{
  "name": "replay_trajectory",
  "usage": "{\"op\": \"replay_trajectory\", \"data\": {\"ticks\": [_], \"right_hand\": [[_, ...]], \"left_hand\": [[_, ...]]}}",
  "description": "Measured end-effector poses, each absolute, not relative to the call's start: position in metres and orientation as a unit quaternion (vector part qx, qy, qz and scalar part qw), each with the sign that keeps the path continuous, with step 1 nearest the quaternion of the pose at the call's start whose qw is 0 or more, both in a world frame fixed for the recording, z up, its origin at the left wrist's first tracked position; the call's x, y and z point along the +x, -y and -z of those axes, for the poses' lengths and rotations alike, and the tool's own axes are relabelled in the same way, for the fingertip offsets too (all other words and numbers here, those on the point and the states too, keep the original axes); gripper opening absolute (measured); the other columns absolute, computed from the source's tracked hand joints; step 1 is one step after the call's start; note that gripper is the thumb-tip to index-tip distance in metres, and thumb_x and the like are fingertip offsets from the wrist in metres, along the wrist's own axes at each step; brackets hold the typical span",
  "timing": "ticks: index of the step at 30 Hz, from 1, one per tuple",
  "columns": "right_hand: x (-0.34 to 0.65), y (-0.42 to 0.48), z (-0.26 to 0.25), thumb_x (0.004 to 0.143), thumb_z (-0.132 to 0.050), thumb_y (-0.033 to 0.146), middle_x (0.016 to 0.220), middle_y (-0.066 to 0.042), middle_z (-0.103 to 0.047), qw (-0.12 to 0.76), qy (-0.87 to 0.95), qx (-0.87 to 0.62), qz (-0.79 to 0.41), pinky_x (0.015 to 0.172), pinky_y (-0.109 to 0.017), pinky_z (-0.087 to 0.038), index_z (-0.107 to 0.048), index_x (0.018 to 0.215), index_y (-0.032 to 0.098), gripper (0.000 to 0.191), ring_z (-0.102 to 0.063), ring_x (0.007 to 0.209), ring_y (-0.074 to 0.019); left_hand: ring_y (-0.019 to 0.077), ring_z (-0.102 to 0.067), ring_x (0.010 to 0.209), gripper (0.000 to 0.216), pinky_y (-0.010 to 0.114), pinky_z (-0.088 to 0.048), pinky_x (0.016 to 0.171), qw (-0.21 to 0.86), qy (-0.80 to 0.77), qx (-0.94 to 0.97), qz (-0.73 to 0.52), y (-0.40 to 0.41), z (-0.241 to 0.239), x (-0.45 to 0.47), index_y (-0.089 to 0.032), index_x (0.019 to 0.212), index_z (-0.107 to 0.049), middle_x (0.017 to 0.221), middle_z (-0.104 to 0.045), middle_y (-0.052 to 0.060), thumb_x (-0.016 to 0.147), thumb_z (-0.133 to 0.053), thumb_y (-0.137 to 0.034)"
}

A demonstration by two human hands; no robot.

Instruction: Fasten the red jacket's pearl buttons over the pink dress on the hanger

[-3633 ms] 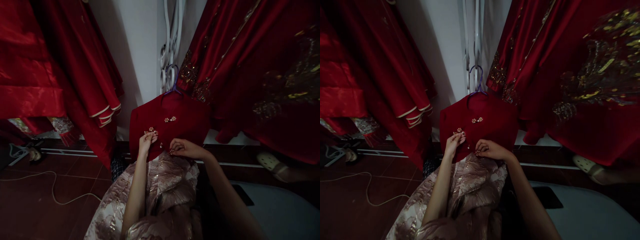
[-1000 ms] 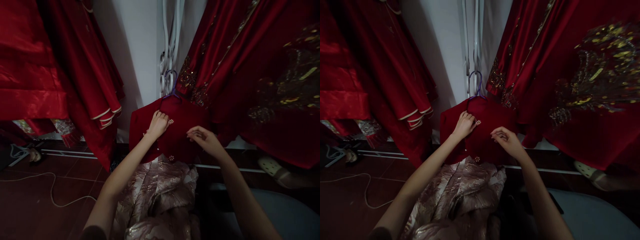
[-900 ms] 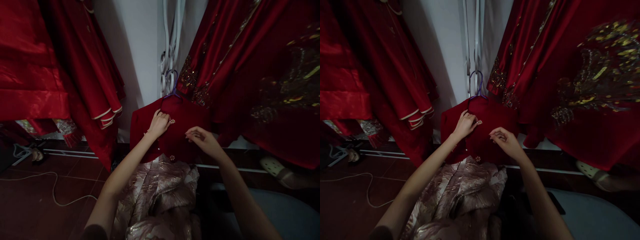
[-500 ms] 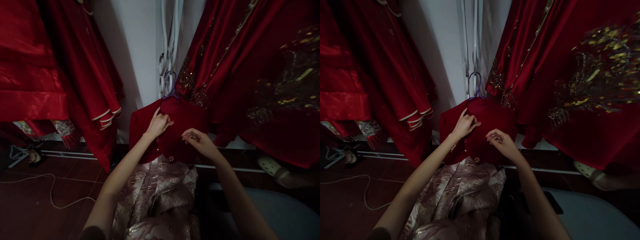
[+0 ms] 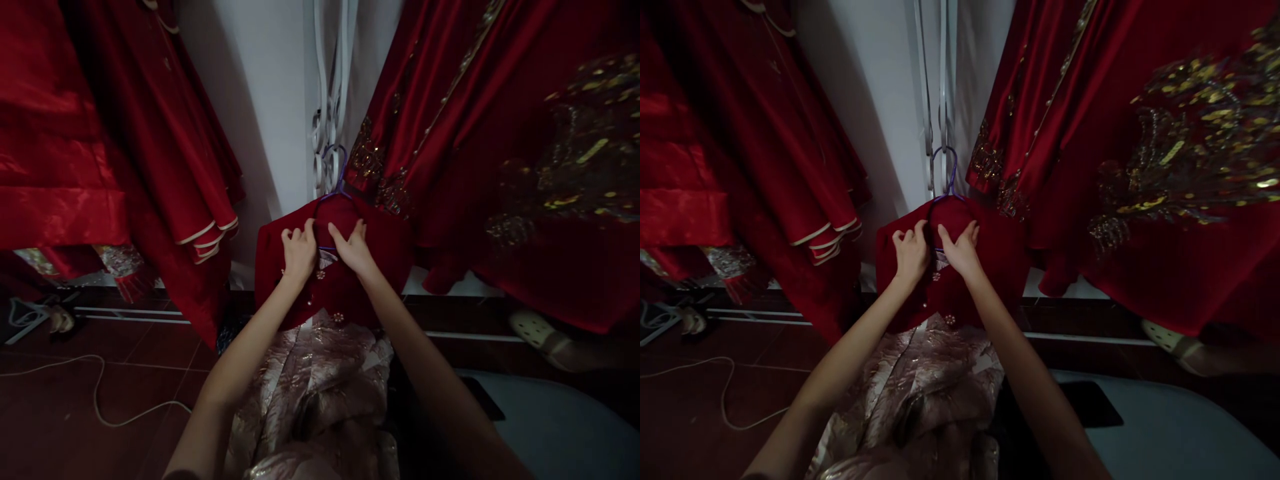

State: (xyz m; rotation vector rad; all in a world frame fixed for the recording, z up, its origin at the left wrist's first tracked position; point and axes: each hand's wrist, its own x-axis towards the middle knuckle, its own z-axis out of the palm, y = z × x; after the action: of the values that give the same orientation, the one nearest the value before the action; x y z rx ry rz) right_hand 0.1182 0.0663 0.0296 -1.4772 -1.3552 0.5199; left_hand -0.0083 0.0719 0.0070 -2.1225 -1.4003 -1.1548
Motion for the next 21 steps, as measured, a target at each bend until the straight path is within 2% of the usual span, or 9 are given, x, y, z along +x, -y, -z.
{"op": "replay_trajectory", "data": {"ticks": [2, 4, 6, 9, 12, 15, 18, 21], "right_hand": [[0.124, -0.070, -0.021, 0.072, -0.047, 0.066, 0.140, -0.030, -0.019, 0.491, 0.534, -0.674, -0.140, 0.105, -0.055, -0.015, -0.018, 0.135, 0.001, 0.095, -0.010, 0.134, -0.0392], [0.137, -0.074, -0.012, 0.075, -0.047, 0.062, 0.129, -0.034, -0.033, 0.469, 0.508, -0.719, -0.072, 0.100, -0.056, -0.023, -0.029, 0.127, -0.002, 0.084, -0.027, 0.126, -0.0417], [0.153, -0.078, -0.007, 0.078, -0.046, 0.058, 0.117, -0.033, -0.046, 0.443, 0.496, -0.747, -0.017, 0.095, -0.053, -0.030, -0.039, 0.116, -0.003, 0.071, -0.040, 0.117, -0.0401], [0.180, -0.084, -0.007, 0.081, -0.042, 0.056, 0.108, -0.030, -0.053, 0.415, 0.505, -0.756, 0.033, 0.091, -0.049, -0.035, -0.047, 0.107, -0.002, 0.064, -0.048, 0.109, -0.0377], [0.206, -0.085, -0.012, 0.085, -0.034, 0.057, 0.102, -0.028, -0.057, 0.398, 0.511, -0.761, 0.028, 0.087, -0.046, -0.038, -0.053, 0.104, 0.000, 0.063, -0.053, 0.102, -0.0359], [0.227, -0.082, -0.015, 0.086, -0.027, 0.059, 0.099, -0.027, -0.059, 0.378, 0.516, -0.769, -0.001, 0.084, -0.043, -0.040, -0.056, 0.104, 0.002, 0.066, -0.056, 0.098, -0.0344], [0.243, -0.079, -0.018, 0.086, -0.026, 0.059, 0.099, -0.026, -0.060, 0.360, 0.539, -0.762, -0.007, 0.083, -0.041, -0.039, -0.059, 0.103, 0.004, 0.066, -0.057, 0.097, -0.0323], [0.260, -0.079, -0.028, 0.089, -0.029, 0.052, 0.093, -0.020, -0.064, 0.337, 0.603, -0.723, -0.009, 0.080, -0.035, -0.039, -0.064, 0.093, 0.006, 0.058, -0.058, 0.091, -0.0274]], "left_hand": [[0.0253, -0.050, 0.097, 0.050, 0.047, -0.030, 0.094, 0.187, 0.561, -0.701, 0.399, -0.072, -0.007, -0.018, -0.013, 0.134, -0.031, 0.102, -0.058, 0.015, 0.084, -0.031, -0.011], [0.0272, -0.047, 0.104, 0.055, 0.046, -0.033, 0.093, 0.184, 0.624, -0.657, 0.381, -0.073, -0.008, -0.027, -0.015, 0.137, -0.025, 0.113, -0.051, 0.017, 0.084, -0.037, -0.016], [0.0297, -0.043, 0.112, 0.060, 0.044, -0.035, 0.093, 0.161, 0.657, -0.631, 0.381, -0.076, -0.009, -0.035, -0.015, 0.137, -0.023, 0.124, -0.040, 0.019, 0.082, -0.045, -0.023], [0.0299, -0.044, 0.114, 0.063, 0.040, -0.039, 0.091, 0.095, 0.643, -0.635, 0.417, -0.087, -0.008, -0.050, -0.015, 0.134, -0.027, 0.129, -0.032, 0.019, 0.076, -0.052, -0.022], [0.0250, -0.055, 0.101, 0.056, 0.035, -0.044, 0.084, 0.024, 0.633, -0.628, 0.452, -0.100, -0.007, -0.074, -0.021, 0.127, -0.036, 0.122, -0.043, 0.015, 0.073, -0.051, -0.013], [0.0221, -0.060, 0.089, 0.039, 0.033, -0.045, 0.078, -0.041, 0.642, -0.611, 0.462, -0.113, -0.008, -0.099, -0.025, 0.112, -0.050, 0.102, -0.060, 0.007, 0.075, -0.047, -0.013], [0.0205, -0.061, 0.082, 0.024, 0.031, -0.046, 0.074, -0.110, 0.632, -0.607, 0.469, -0.122, -0.013, -0.118, -0.021, 0.095, -0.059, 0.087, -0.065, 0.005, 0.075, -0.047, -0.017], [0.0192, -0.062, 0.074, 0.018, 0.029, -0.048, 0.067, -0.226, 0.611, -0.593, 0.474, -0.126, -0.019, -0.128, -0.014, 0.085, -0.063, 0.077, -0.066, 0.005, 0.074, -0.049, -0.020]]}}
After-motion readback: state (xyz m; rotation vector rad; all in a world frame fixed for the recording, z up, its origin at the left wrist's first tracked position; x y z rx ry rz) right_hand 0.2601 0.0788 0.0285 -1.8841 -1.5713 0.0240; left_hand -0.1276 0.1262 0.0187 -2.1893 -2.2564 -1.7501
